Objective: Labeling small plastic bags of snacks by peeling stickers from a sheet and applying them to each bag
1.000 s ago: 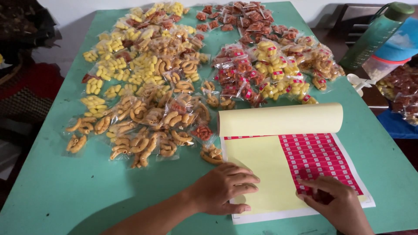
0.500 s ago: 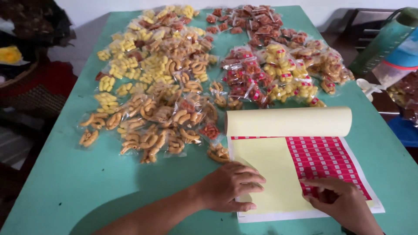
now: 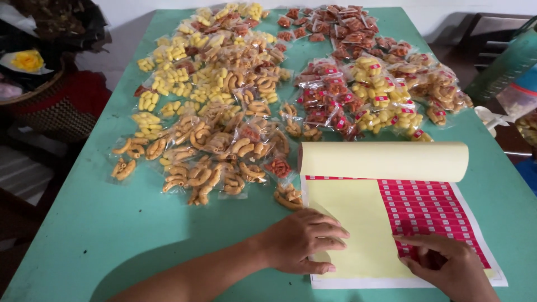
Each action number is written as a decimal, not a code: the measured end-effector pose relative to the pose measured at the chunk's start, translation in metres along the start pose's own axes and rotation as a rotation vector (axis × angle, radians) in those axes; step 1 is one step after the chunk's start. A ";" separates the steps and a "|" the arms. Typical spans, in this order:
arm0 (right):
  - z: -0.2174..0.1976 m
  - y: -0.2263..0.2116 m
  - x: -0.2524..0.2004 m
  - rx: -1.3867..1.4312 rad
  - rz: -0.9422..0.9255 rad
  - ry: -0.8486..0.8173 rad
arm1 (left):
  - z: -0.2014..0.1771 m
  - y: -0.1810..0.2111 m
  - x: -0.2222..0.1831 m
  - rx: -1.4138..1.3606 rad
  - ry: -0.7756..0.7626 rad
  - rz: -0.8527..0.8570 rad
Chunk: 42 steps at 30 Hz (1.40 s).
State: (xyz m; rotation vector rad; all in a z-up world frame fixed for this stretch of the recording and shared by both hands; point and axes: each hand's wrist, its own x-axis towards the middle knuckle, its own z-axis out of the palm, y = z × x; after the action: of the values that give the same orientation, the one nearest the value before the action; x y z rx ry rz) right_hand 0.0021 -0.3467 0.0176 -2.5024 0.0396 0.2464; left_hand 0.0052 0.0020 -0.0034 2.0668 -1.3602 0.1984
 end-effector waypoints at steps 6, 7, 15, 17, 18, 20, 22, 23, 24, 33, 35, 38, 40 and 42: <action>0.005 0.017 0.001 0.032 -0.069 0.027 | 0.001 0.000 -0.001 -0.007 0.008 -0.005; 0.006 0.020 0.001 0.024 -0.116 0.050 | 0.000 0.000 0.000 -0.014 0.008 0.003; 0.003 0.013 0.000 0.043 -0.023 -0.010 | 0.002 -0.001 0.000 -0.013 0.012 0.003; 0.006 0.021 0.001 0.123 -0.058 0.012 | 0.001 -0.001 0.001 -0.022 0.018 0.002; 0.007 0.023 0.003 0.082 -0.056 0.018 | 0.001 -0.001 0.001 -0.012 0.011 -0.001; 0.009 0.030 0.003 0.039 -0.050 0.022 | 0.001 -0.001 0.000 -0.006 0.004 -0.005; 0.013 0.038 0.004 0.125 -0.231 0.075 | 0.001 -0.001 0.001 0.012 0.000 0.003; 0.011 0.035 0.003 0.125 -0.227 0.074 | 0.000 -0.001 0.001 0.009 -0.001 0.003; 0.009 0.032 0.003 0.094 -0.206 0.064 | 0.000 -0.001 0.002 0.012 -0.011 -0.002; 0.007 0.022 0.000 0.104 -0.278 0.094 | 0.001 -0.003 0.002 0.024 -0.022 -0.004; 0.006 0.019 -0.003 0.075 -0.261 0.076 | 0.004 -0.004 0.001 -0.015 -0.049 -0.030; 0.003 0.011 -0.005 0.016 -0.336 0.084 | 0.006 -0.006 0.002 0.047 0.030 0.038; 0.003 0.004 -0.007 0.053 -0.381 0.081 | 0.008 -0.007 0.000 0.074 -0.051 -0.016; 0.001 0.003 -0.008 0.059 -0.383 0.080 | 0.008 -0.007 0.000 0.072 -0.036 0.002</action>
State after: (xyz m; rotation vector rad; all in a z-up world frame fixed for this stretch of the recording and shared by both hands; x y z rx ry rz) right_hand -0.0063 -0.3488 0.0171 -2.4013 -0.3904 -0.0133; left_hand 0.0093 -0.0010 -0.0130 2.1379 -1.3952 0.2149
